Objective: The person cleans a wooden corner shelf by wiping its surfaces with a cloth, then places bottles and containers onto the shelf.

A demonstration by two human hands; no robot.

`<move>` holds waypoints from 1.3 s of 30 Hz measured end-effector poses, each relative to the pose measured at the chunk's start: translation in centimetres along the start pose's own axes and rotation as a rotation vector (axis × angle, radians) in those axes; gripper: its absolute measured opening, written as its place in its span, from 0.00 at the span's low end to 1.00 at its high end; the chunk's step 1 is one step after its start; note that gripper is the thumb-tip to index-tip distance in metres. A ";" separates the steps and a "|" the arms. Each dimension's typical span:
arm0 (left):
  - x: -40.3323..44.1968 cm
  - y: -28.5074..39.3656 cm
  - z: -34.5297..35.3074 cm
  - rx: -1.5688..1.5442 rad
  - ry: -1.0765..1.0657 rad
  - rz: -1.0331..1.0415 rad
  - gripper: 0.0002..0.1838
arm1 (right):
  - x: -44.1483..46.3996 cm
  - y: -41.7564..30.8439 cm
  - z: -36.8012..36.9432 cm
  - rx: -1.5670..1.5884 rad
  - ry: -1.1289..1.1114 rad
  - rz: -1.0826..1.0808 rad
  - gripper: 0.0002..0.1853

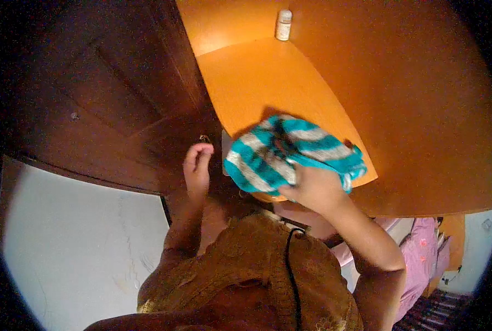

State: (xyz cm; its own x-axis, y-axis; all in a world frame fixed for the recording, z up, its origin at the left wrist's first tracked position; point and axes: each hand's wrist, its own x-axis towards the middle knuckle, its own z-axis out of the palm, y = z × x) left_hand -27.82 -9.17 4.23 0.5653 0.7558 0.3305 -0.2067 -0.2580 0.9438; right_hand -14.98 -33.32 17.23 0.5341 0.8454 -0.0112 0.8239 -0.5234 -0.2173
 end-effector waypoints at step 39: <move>-2.1 -28.2 2.1 -0.421 -0.010 -0.470 0.08 | -2.0 10.4 -0.2 0.273 0.011 0.378 0.26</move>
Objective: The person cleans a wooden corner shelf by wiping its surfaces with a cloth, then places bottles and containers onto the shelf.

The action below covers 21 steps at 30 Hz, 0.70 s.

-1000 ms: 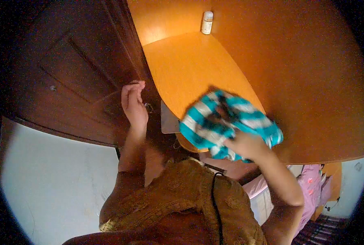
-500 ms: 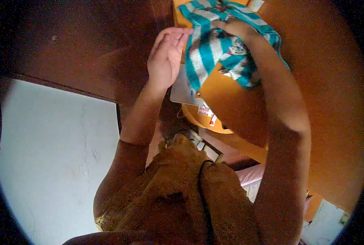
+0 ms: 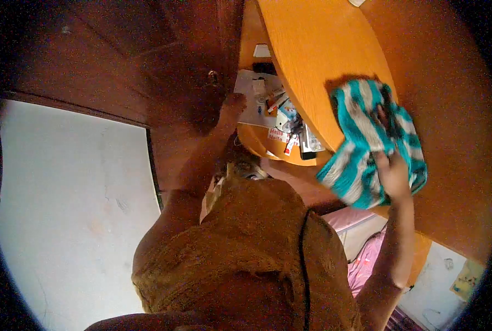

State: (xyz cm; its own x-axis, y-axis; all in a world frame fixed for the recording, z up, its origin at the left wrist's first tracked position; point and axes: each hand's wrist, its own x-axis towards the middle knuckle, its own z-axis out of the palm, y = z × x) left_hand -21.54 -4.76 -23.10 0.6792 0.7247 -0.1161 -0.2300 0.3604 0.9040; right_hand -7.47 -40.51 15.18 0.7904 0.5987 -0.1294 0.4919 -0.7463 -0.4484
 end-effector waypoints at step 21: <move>20.2 -4.1 17.3 1.324 -0.481 -0.122 0.26 | -4.1 3.2 1.0 0.169 0.208 -0.095 0.18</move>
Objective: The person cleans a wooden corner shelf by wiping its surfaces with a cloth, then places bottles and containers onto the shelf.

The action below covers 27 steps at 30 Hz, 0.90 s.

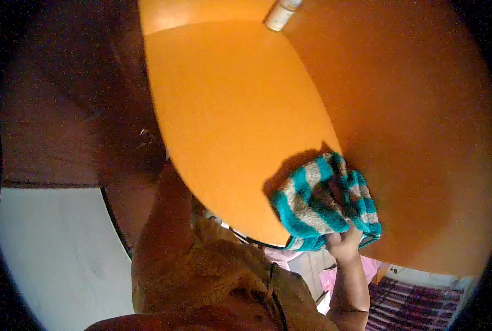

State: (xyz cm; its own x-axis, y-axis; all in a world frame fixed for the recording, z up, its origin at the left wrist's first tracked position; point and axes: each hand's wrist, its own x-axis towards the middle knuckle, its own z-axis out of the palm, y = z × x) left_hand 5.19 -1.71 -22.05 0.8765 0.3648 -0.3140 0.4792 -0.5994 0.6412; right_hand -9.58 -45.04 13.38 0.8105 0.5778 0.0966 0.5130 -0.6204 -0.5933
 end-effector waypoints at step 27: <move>-19.6 -5.8 1.4 -0.914 0.768 0.127 0.24 | 2.4 -3.8 0.7 -0.101 0.153 -0.167 0.28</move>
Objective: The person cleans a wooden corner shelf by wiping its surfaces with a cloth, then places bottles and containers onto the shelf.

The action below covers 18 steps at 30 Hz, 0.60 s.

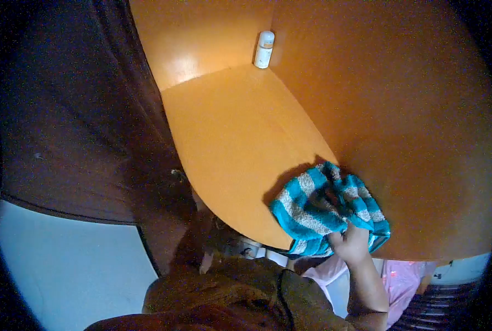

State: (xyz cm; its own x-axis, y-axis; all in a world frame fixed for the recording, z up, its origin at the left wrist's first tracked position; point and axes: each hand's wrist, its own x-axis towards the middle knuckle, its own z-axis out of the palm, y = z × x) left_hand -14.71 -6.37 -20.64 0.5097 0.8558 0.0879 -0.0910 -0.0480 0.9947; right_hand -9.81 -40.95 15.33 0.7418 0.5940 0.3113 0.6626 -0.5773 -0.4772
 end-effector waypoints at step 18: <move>11.3 33.6 5.9 0.163 -0.387 0.561 0.16 | -0.3 -0.9 -1.2 -0.083 -0.207 0.362 0.26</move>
State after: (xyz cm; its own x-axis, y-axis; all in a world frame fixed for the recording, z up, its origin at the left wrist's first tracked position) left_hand -6.93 -1.34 14.06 0.6941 0.4359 0.5729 -0.3154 -0.5313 0.7863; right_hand -10.45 -41.25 16.61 0.8972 0.4398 -0.0401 0.3755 -0.8075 -0.4549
